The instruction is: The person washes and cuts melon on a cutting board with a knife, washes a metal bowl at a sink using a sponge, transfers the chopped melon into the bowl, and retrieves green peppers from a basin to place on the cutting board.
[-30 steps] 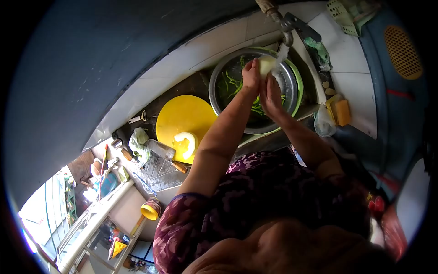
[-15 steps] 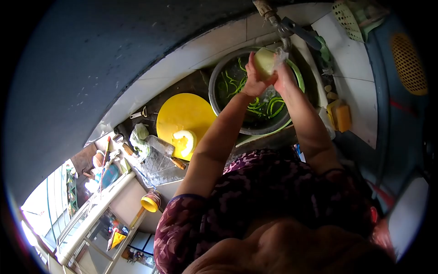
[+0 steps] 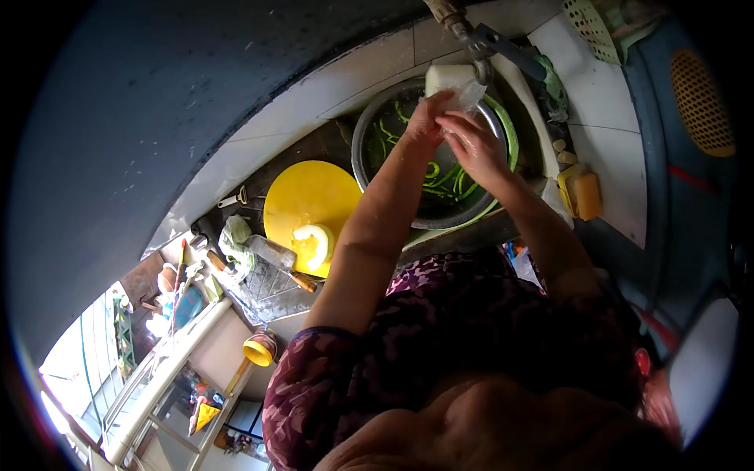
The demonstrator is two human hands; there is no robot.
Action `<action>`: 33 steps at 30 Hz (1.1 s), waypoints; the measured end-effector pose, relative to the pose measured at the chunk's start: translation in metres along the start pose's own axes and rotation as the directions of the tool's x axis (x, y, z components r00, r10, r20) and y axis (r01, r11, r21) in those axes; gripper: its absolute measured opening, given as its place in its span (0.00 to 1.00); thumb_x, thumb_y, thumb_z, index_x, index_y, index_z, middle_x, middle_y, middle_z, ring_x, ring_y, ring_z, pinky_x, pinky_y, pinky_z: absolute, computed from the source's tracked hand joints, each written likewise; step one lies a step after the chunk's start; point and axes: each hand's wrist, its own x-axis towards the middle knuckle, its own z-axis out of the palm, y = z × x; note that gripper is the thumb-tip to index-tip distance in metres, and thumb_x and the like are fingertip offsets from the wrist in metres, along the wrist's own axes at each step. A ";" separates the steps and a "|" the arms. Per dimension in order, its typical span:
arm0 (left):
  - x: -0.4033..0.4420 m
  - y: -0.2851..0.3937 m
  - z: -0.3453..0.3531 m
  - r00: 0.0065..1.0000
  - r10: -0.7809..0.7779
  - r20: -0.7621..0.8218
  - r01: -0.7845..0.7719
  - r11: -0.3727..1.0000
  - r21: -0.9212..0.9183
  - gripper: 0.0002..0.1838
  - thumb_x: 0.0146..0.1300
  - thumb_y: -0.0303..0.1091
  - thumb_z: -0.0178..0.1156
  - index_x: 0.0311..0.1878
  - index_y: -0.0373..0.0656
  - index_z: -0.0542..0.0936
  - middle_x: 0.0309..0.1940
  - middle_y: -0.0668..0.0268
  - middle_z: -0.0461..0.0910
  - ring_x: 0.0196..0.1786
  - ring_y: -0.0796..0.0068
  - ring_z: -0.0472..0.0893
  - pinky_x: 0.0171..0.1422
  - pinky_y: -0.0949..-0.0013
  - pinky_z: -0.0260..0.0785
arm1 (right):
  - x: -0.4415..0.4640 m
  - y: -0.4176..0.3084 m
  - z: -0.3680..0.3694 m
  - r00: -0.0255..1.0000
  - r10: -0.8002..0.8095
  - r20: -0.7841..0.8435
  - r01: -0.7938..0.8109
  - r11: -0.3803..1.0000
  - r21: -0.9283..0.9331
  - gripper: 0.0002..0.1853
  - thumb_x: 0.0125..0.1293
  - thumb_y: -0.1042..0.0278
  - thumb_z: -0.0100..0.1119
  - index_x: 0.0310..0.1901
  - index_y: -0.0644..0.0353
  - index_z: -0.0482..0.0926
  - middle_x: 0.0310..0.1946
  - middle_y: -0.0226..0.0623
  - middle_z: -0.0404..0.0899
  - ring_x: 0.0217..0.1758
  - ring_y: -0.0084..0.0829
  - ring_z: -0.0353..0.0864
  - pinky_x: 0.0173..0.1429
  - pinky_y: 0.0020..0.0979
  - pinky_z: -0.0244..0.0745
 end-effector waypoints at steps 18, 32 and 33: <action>-0.248 0.041 -0.135 0.851 0.485 -0.201 -0.166 0.612 0.774 0.18 0.55 0.34 0.71 0.46 0.34 0.81 0.40 0.60 0.84 0.40 0.71 0.83 0.47 0.66 0.77 | 0.027 -0.085 -0.060 0.968 0.231 -0.093 -0.164 0.874 0.456 0.19 0.67 0.63 0.61 0.56 0.61 0.73 0.44 0.31 0.80 0.43 0.24 0.79 0.45 0.25 0.73; -0.324 -0.037 -0.254 0.713 0.637 -0.293 0.579 -0.300 0.758 0.28 0.41 0.58 0.72 0.45 0.55 0.85 0.63 0.53 0.68 0.70 0.58 0.61 0.76 0.52 0.42 | -0.087 0.266 0.183 0.200 0.965 0.168 -0.704 0.023 0.709 0.19 0.69 0.56 0.51 0.54 0.62 0.75 0.48 0.40 0.78 0.51 0.34 0.78 0.53 0.37 0.76; -0.323 -0.035 -0.254 0.698 0.664 -0.268 0.554 -0.264 0.790 0.25 0.42 0.55 0.72 0.44 0.55 0.86 0.58 0.56 0.71 0.63 0.59 0.68 0.69 0.54 0.52 | -0.080 0.253 0.177 0.226 0.944 0.240 -0.689 -0.019 0.724 0.23 0.70 0.52 0.48 0.56 0.62 0.75 0.53 0.42 0.78 0.54 0.36 0.78 0.56 0.35 0.74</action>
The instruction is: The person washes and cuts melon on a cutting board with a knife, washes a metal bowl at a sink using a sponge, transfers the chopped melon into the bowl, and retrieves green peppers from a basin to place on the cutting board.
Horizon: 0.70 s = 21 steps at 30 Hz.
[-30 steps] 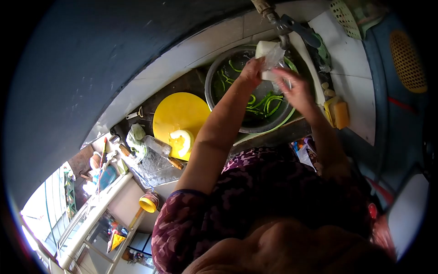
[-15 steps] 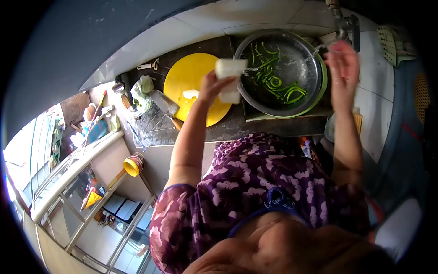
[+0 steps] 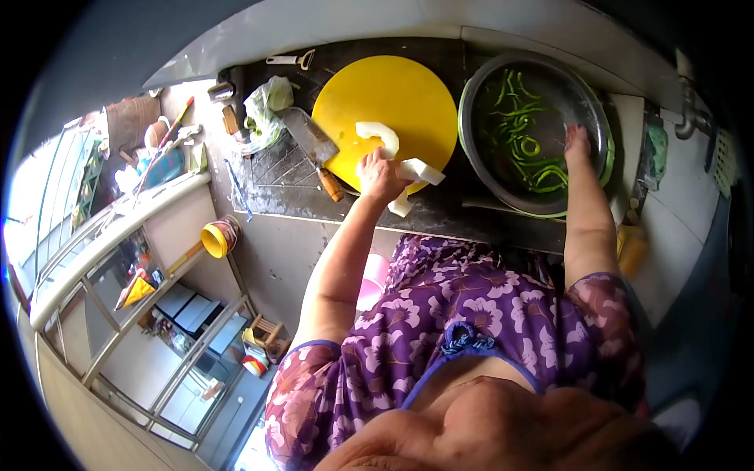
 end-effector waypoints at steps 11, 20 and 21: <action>-0.014 -0.078 -0.055 0.944 -0.329 -0.020 0.126 0.415 -0.901 0.21 0.46 0.36 0.77 0.43 0.37 0.84 0.47 0.60 0.80 0.43 0.70 0.83 0.52 0.66 0.77 | -0.299 0.123 0.161 -0.174 0.292 0.940 0.973 0.197 0.118 0.24 0.74 0.49 0.39 0.65 0.51 0.69 0.70 0.36 0.61 0.75 0.36 0.55 0.78 0.41 0.47; -0.074 -0.134 -0.071 0.828 -0.555 -0.079 -0.015 0.120 -0.993 0.21 0.50 0.27 0.74 0.48 0.36 0.81 0.41 0.64 0.84 0.43 0.76 0.82 0.53 0.71 0.72 | -0.305 0.160 0.312 0.242 -0.023 0.970 0.840 -0.495 -0.222 0.24 0.73 0.54 0.41 0.70 0.38 0.61 0.75 0.27 0.50 0.80 0.30 0.41 0.80 0.43 0.26; -0.080 -0.138 -0.073 0.828 -0.554 -0.079 -0.028 0.100 -0.995 0.21 0.50 0.27 0.74 0.48 0.36 0.81 0.41 0.64 0.84 0.43 0.76 0.81 0.53 0.71 0.72 | -0.296 0.137 0.314 0.184 -0.205 0.961 0.788 -0.554 -0.269 0.24 0.69 0.60 0.50 0.67 0.41 0.66 0.73 0.30 0.55 0.78 0.33 0.47 0.79 0.46 0.37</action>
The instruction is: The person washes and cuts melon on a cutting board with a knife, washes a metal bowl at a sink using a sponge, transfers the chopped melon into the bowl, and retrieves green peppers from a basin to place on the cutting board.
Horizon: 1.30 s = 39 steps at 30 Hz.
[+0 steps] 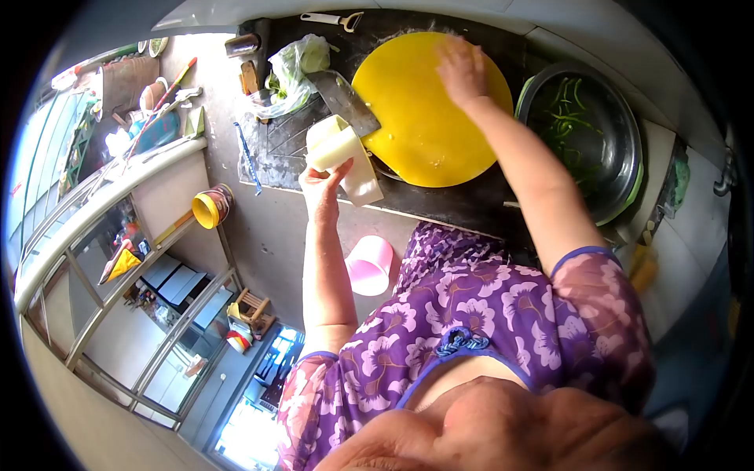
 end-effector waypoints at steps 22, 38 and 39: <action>-0.007 0.004 0.055 0.997 -0.043 0.068 0.044 0.999 -0.007 0.20 0.51 0.25 0.73 0.48 0.35 0.81 0.40 0.63 0.84 0.42 0.78 0.81 0.52 0.72 0.72 | -0.141 0.216 -0.070 0.853 -0.076 0.517 -0.346 -0.823 0.450 0.17 0.72 0.55 0.52 0.35 0.60 0.80 0.31 0.34 0.80 0.36 0.28 0.78 0.45 0.28 0.74; -0.018 -0.008 0.057 0.999 -0.028 0.017 0.028 0.999 -0.041 0.17 0.51 0.24 0.72 0.46 0.35 0.83 0.40 0.64 0.84 0.42 0.78 0.82 0.54 0.72 0.72 | -0.170 0.010 -0.028 0.622 -0.750 0.225 0.564 0.628 0.536 0.34 0.69 0.48 0.50 0.73 0.44 0.53 0.76 0.23 0.49 0.80 0.28 0.40 0.81 0.41 0.33; -0.018 -0.008 0.058 1.000 -0.022 0.009 0.023 0.999 -0.049 0.17 0.51 0.24 0.72 0.46 0.35 0.83 0.40 0.64 0.84 0.42 0.78 0.82 0.54 0.73 0.72 | -0.170 0.020 -0.028 0.545 -0.801 0.249 0.586 0.576 0.570 0.33 0.69 0.48 0.50 0.73 0.43 0.54 0.75 0.21 0.50 0.80 0.28 0.40 0.81 0.40 0.33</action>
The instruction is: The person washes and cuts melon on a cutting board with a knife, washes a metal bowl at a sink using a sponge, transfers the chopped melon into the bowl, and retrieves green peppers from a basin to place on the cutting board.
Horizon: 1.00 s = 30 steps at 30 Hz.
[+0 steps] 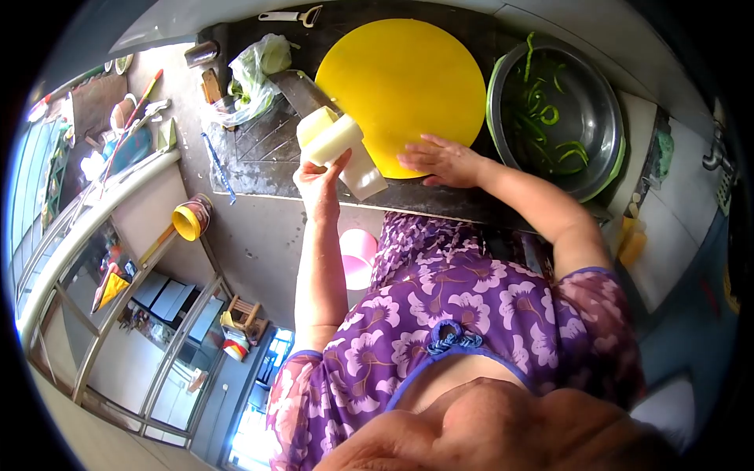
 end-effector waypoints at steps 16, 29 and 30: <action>-0.001 0.003 -0.016 0.999 0.018 -0.028 -0.016 0.997 0.082 0.16 0.51 0.24 0.73 0.44 0.35 0.83 0.40 0.64 0.84 0.42 0.78 0.81 0.52 0.73 0.72 | -0.031 0.132 -0.104 0.041 0.266 -0.963 -0.726 0.670 0.154 0.18 0.63 0.68 0.59 0.55 0.56 0.76 0.60 0.45 0.70 0.60 0.45 0.72 0.62 0.42 0.69; -0.004 0.010 -0.011 0.994 0.022 -0.103 -0.022 1.000 -0.004 0.18 0.51 0.25 0.73 0.47 0.36 0.82 0.41 0.65 0.84 0.43 0.78 0.81 0.55 0.72 0.71 | -0.274 0.198 -0.043 0.432 0.901 -0.033 0.755 -0.341 0.561 0.14 0.70 0.57 0.54 0.37 0.58 0.83 0.37 0.36 0.84 0.42 0.35 0.82 0.50 0.35 0.77; -0.002 0.010 -0.011 0.993 0.030 -0.114 -0.031 0.999 -0.007 0.18 0.51 0.25 0.73 0.46 0.36 0.82 0.41 0.65 0.84 0.43 0.78 0.81 0.55 0.72 0.71 | -0.237 0.168 -0.069 0.611 0.785 -0.102 0.698 -0.473 0.538 0.14 0.70 0.57 0.55 0.36 0.58 0.83 0.36 0.35 0.84 0.42 0.34 0.83 0.50 0.34 0.78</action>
